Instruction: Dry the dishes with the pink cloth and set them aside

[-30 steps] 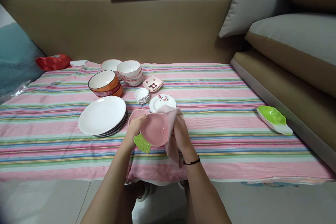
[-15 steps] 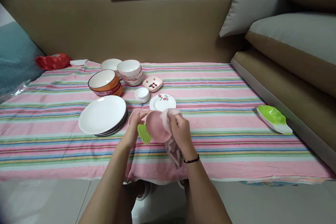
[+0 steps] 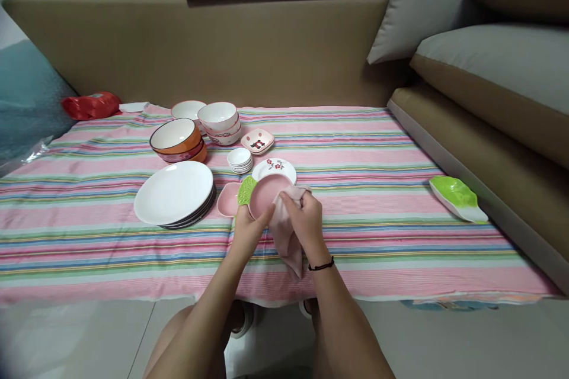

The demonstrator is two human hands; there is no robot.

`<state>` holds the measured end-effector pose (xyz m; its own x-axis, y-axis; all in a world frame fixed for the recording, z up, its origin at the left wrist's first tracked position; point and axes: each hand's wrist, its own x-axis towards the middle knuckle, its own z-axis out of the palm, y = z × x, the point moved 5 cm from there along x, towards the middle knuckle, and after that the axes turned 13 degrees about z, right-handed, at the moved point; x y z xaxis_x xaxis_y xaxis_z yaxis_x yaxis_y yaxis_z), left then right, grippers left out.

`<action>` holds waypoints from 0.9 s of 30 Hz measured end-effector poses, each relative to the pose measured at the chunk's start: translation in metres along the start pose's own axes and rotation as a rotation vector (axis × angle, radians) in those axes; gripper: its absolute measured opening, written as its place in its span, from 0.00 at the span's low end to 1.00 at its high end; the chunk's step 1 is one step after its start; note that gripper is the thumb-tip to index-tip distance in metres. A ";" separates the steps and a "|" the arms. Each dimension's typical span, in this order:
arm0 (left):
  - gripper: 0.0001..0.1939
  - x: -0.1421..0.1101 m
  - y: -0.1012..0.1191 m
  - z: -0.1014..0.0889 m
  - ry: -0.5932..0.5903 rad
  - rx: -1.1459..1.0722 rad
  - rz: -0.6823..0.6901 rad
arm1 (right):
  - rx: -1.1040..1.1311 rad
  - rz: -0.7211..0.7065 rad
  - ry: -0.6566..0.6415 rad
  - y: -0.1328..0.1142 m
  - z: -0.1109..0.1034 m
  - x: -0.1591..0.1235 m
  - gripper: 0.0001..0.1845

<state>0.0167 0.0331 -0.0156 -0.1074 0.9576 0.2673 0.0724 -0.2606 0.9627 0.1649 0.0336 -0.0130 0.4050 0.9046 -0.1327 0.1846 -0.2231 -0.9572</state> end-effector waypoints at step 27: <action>0.14 -0.018 0.012 -0.048 0.159 0.001 0.105 | 0.035 -0.005 -0.432 0.003 0.026 -0.040 0.22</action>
<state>-0.0281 0.0071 -0.0065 -0.2550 0.8934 0.3698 0.0922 -0.3582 0.9291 0.1262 0.0057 -0.0175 -0.0091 0.9763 -0.2162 0.1522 -0.2123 -0.9653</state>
